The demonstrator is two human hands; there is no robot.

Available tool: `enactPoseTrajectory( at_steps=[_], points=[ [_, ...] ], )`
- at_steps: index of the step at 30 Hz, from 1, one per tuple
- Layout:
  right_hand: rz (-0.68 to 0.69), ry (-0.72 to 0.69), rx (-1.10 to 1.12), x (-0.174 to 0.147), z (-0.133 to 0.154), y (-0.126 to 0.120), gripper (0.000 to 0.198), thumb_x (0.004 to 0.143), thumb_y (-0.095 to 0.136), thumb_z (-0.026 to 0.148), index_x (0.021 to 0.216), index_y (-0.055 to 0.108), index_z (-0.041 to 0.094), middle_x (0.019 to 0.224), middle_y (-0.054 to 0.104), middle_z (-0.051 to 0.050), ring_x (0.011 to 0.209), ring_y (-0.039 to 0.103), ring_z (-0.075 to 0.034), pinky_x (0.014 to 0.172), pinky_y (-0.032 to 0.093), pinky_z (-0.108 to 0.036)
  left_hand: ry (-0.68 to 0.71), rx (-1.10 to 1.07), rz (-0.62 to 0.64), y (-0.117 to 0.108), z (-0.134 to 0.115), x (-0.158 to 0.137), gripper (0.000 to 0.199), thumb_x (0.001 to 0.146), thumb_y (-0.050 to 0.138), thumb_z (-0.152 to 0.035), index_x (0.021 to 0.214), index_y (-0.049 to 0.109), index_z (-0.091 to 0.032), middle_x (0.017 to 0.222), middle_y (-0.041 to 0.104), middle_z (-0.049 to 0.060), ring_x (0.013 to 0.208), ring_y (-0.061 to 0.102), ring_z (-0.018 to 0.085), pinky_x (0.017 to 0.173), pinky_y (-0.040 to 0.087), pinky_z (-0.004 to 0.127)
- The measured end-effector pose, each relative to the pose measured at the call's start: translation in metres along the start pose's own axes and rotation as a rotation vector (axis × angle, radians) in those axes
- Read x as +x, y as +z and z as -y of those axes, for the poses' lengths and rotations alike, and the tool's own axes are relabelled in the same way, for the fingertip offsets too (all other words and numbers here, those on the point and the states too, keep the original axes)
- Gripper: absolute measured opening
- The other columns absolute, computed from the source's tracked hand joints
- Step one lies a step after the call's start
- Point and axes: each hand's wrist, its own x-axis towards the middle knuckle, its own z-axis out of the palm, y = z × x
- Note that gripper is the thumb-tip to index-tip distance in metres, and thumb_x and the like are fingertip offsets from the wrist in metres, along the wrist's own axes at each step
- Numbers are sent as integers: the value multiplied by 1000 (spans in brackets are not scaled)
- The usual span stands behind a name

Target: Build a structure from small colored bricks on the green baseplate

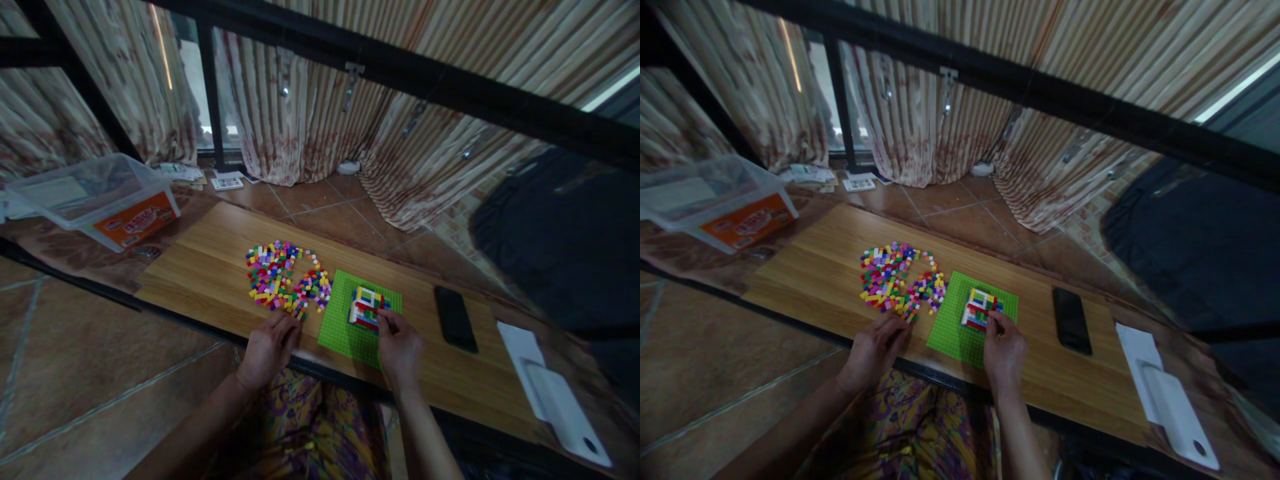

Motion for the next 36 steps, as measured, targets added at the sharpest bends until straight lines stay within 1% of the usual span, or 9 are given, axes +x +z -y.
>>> enactPoseTrajectory(
  at_steps=[6,9,13,23,29,33,36],
  points=[
    [-28,81,83,2,2,3,30,79,57,42,86,71,16,86,74,-11,78,67,-24,73,47,-35,4,1,-10,1,1,0,14,92,48,-23,90,62,-20,86,61,5,79,62,15,69,51,24],
    [-50,86,117,2,2,5,31,78,58,43,86,70,15,85,74,-12,78,67,-24,73,48,-35,8,3,-10,2,2,-1,14,92,48,-23,91,61,-19,86,61,5,79,62,15,70,50,24],
    [-86,91,95,0,2,7,33,78,58,45,86,70,15,83,73,-12,76,67,-24,72,48,-35,5,14,-10,2,2,-1,13,92,49,-23,89,61,-19,86,61,5,79,61,15,69,50,23],
    [-94,124,140,5,-9,14,31,76,59,43,88,66,15,82,72,-10,72,65,-21,68,48,-33,-6,6,-4,3,2,-1,14,93,49,-24,91,61,-19,88,61,5,81,62,15,71,50,24],
    [-79,113,77,7,0,11,27,78,57,39,90,63,16,77,71,-9,68,65,-21,66,47,-33,1,17,-9,3,3,-1,14,93,49,-25,90,61,-20,87,62,4,82,63,15,73,50,25],
    [-68,108,149,4,5,9,28,78,57,41,91,64,16,77,72,-9,68,66,-21,66,48,-32,21,46,-27,2,4,-1,14,92,48,-25,91,61,-21,89,64,3,81,64,15,72,51,25],
    [-113,119,205,-2,7,11,31,80,55,43,94,64,16,80,73,-10,71,67,-22,66,49,-33,36,48,-30,1,7,0,14,91,49,-27,90,62,-22,91,65,3,80,65,15,71,51,24]
  ],
)
